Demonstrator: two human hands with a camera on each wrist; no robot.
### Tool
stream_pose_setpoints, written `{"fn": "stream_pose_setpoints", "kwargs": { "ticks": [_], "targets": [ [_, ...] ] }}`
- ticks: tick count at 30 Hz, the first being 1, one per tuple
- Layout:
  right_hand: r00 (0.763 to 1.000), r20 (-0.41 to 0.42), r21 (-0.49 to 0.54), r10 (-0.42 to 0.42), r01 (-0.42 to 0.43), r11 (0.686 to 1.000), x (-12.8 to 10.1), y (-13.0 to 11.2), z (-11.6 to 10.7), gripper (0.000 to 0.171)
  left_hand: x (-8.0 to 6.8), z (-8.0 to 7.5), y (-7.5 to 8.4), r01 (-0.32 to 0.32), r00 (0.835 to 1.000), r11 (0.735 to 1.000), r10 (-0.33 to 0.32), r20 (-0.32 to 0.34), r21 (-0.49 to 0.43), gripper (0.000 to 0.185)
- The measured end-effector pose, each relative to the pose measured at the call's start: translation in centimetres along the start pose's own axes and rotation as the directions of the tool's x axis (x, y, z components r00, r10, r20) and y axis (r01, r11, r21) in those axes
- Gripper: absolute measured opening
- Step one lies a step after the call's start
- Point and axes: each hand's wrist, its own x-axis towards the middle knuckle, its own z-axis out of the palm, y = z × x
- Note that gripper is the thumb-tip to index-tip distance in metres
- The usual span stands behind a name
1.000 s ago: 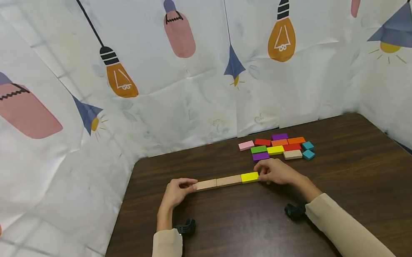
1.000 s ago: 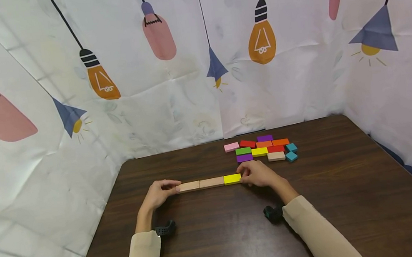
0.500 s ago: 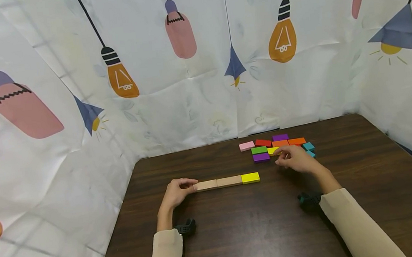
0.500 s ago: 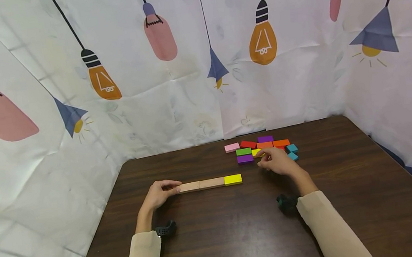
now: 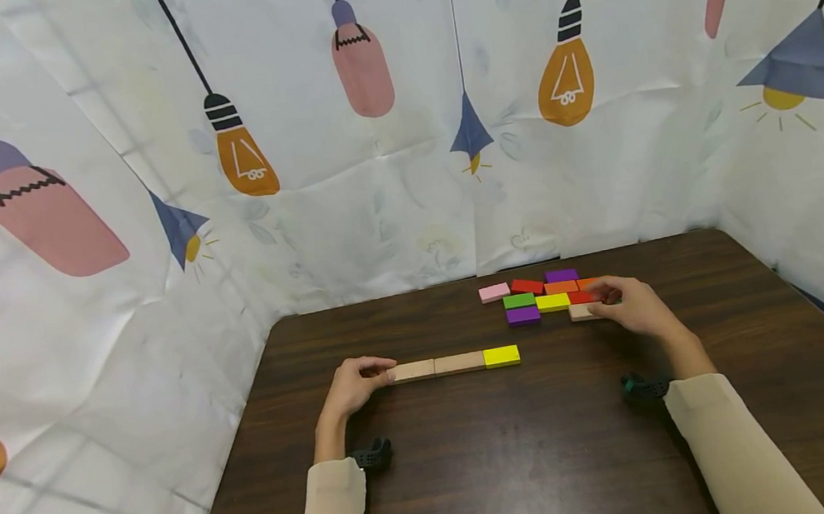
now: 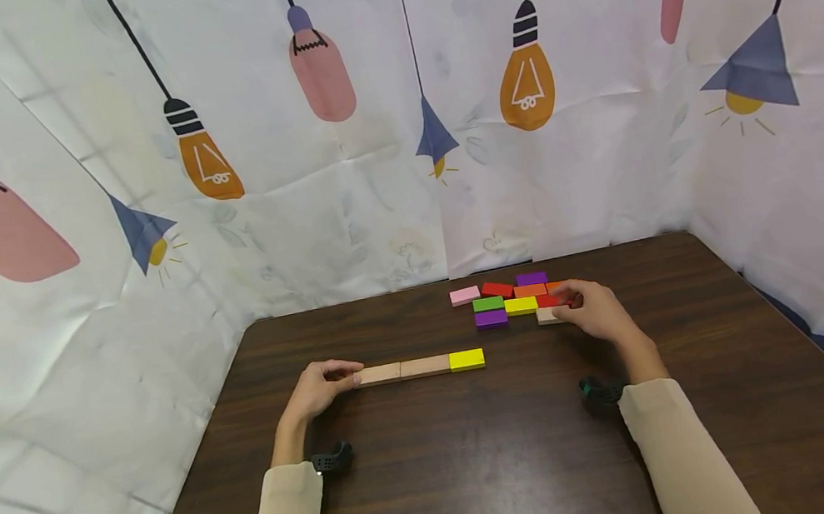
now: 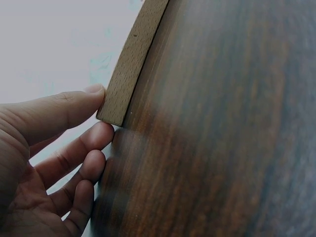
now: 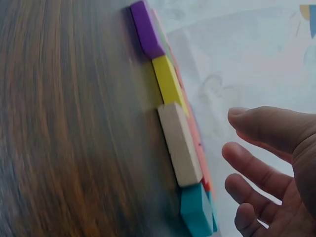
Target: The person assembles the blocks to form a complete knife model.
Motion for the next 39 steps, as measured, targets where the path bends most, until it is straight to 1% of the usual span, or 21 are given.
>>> {"fn": "stream_pose_setpoints", "kwargs": {
  "ticks": [6,17,23,27,31,35,39],
  "targets": [
    [1.0,0.012,-0.024,0.008,-0.008,1.0,-0.1,0.9,-0.1,0.047,0.0,0.0,0.1,-0.005,1.0,1.0,0.005,-0.001,0.001,0.016],
    [1.0,0.02,-0.038,0.022,-0.021,0.999,0.0,1.9,0.1,0.039,-0.1,0.0,0.0,-0.005,1.0,1.0,0.005,0.002,-0.003,0.016],
    [0.999,0.029,-0.049,0.03,-0.029,0.998,0.1,2.3,0.5,0.039,-0.1,0.0,0.1,0.002,1.0,1.0,-0.002,0.0,-0.001,0.017],
    [0.998,0.045,-0.056,0.044,-0.041,0.998,0.2,2.2,0.9,0.039,-0.1,0.0,0.1,-0.002,1.0,1.0,0.002,0.0,0.003,0.017],
    [0.996,0.059,-0.058,0.062,-0.059,0.997,0.2,1.8,1.2,0.036,0.0,0.0,0.0,-0.007,1.0,1.0,0.007,-0.001,0.006,0.018],
    [0.996,0.067,-0.066,0.052,-0.048,0.997,0.3,1.3,1.5,0.032,-0.1,0.0,0.0,-0.002,1.0,1.0,0.002,-0.002,-0.001,0.017],
    [0.997,0.066,-0.098,0.03,-0.023,0.995,0.4,1.2,1.8,0.03,-0.1,0.0,-0.1,-0.001,1.0,1.0,0.001,-0.004,-0.004,0.017]
  ]
}}
